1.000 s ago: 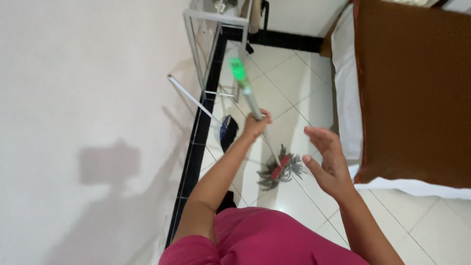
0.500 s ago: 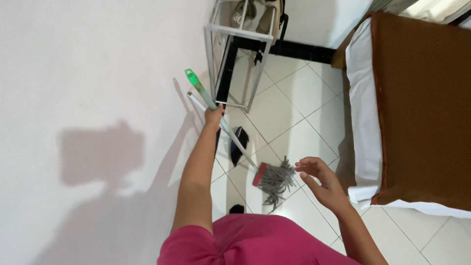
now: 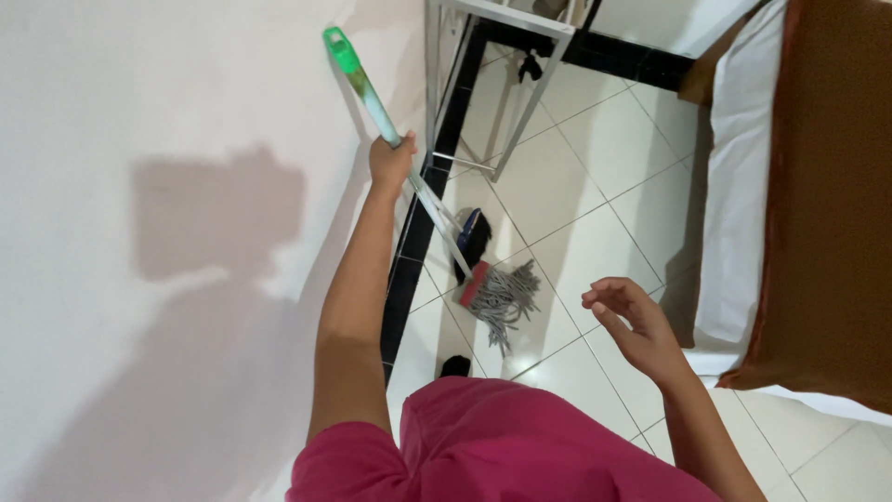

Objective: Clean a hotel room by mopping and wiping surfaces.

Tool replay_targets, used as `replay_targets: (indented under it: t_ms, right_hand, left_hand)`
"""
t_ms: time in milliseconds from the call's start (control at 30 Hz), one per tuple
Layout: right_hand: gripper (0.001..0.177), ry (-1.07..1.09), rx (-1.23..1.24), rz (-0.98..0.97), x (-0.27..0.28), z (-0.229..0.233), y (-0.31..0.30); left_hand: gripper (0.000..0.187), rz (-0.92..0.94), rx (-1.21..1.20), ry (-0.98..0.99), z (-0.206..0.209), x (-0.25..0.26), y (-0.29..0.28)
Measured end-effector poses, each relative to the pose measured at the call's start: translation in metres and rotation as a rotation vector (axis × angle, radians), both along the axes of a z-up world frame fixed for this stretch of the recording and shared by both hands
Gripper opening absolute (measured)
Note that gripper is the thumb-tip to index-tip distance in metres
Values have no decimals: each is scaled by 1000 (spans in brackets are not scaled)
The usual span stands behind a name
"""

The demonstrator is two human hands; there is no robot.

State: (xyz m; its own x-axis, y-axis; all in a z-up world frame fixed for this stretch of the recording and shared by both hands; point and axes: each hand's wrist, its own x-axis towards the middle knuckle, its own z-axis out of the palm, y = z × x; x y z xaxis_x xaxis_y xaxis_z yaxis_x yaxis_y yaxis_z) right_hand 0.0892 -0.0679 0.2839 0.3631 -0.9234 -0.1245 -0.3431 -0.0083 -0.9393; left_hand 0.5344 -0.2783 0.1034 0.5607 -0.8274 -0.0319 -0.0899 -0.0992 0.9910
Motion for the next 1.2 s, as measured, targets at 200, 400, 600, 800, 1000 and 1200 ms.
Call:
replay_targets:
  t_ms: [200,400,600,800,1000,1200]
  right_hand:
    - [23,17,-30,119,15,-10,-5]
    - [21,35,-1,61,16,-11,9]
    - [22,-16,-13,-56,-13,-20,40]
    - [21,3,-3,-292,-75,-36,88]
    - [42,66,-42,-658,-179,-50,147]
    - [51,230,-93,-956,-264,-11,214]
  left_hand:
    - [35,104,102,-111,-41,6,5]
    - [50,134,-2,-108,-69,10,-1]
    - [94,119,-10,49,-104,-11,43]
    - [114,49,114,-301,-194,-113,124]
    - [109,-574,135,-328,-67,-288,204]
    - [99,-1279,53,-526,8,-428,218]
